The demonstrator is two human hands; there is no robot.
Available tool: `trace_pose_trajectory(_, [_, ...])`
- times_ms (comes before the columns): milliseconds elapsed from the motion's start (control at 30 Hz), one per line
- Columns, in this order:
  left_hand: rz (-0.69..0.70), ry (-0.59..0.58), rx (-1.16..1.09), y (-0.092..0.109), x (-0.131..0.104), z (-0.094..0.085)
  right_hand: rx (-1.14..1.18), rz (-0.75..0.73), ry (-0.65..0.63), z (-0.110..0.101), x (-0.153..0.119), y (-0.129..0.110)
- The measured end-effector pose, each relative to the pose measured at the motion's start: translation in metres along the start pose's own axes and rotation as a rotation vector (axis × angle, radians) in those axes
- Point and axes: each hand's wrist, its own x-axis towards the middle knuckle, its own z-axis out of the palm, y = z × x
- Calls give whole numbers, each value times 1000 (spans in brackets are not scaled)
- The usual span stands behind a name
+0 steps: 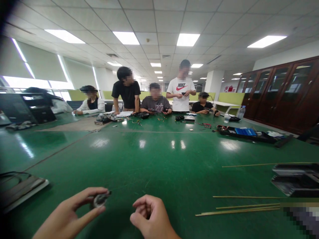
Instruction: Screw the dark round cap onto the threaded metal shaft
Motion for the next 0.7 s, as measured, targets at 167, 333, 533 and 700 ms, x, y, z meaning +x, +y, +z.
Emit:
trace_pose_trajectory(167, [180,-185,-45,23,21,59,-105,-88,65,-3,0,-6])
trace_pose_trajectory(333, [229,-118,-35,2,7,83,-223,-85,99,-5,1,-1])
trace_pose_trajectory(533, [280,-150,-107,2,6,81,-313,-56,102,-2,2,-1])
trace_pose_trajectory(700, [328,-86,-75,-1,3,84,-365,-4,178,0,2,0])
